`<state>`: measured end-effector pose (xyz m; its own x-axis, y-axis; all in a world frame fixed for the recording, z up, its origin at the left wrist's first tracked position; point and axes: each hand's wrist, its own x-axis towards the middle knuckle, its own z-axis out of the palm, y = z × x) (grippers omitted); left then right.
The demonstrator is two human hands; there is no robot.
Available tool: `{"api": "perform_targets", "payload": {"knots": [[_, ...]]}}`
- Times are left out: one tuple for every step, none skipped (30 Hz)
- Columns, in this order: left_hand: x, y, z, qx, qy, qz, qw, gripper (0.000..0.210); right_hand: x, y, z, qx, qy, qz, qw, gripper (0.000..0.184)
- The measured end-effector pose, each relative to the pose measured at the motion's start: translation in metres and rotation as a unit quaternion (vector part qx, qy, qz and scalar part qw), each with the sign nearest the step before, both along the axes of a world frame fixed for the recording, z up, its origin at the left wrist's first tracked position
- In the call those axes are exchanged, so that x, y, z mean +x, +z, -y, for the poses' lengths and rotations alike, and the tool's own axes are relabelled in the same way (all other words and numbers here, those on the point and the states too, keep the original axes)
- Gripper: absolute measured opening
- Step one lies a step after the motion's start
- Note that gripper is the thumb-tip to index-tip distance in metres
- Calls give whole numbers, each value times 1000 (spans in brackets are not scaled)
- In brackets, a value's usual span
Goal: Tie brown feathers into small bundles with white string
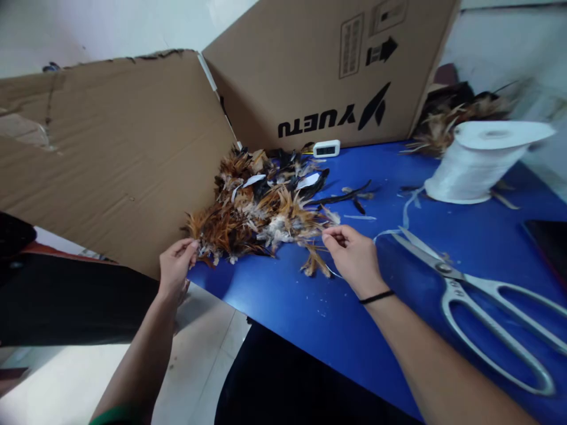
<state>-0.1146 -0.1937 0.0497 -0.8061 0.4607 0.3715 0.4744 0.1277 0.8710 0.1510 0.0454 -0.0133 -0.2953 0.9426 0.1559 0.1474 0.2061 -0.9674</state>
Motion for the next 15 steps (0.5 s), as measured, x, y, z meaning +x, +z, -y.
{"api": "perform_targets", "payload": {"knots": [[-1,-9,5,-13,13,-8,1000,27,0,-2,-1,0,2,5,1000,15],[-1,-17,9,-32,19,-23,999,27,0,-4,-1,2,5,9,1000,15],[0,-25,12,-47,28,-46,997,26,0,-7,-2,6,8,14,1000,15],[2,-31,13,-61,38,-76,995,25,0,-9,-3,12,11,18,1000,16],[4,-35,15,-75,42,-107,991,24,0,-11,-3,19,13,22,999,16],[7,-38,15,-91,42,-137,986,23,1,-12,-4,28,14,28,999,17],[9,-41,16,-105,35,-164,980,21,1,-14,-4,36,15,34,999,18],[10,-42,17,-116,24,-186,975,21,1,-14,-4,42,15,42,998,18],[11,-44,18,-125,12,-202,971,20,1,-15,-3,47,14,49,998,18],[11,-45,19,-130,1,-213,968,20,1,-15,-3,51,14,54,997,19],[11,-46,20,-132,-8,-221,966,19,1,-15,-3,55,14,58,997,19],[9,-47,22,-134,-15,-228,964,19,1,-14,-2,61,14,61,996,19],[7,-49,23,-136,-20,-236,962,18,1,-13,-2,67,13,65,996,18],[4,-50,24,-142,-25,-243,959,18,1,-12,-1,73,13,69,995,18],[2,-52,25,-148,-31,-252,956,17,1,-11,-1,78,12,74,994,17]]}}
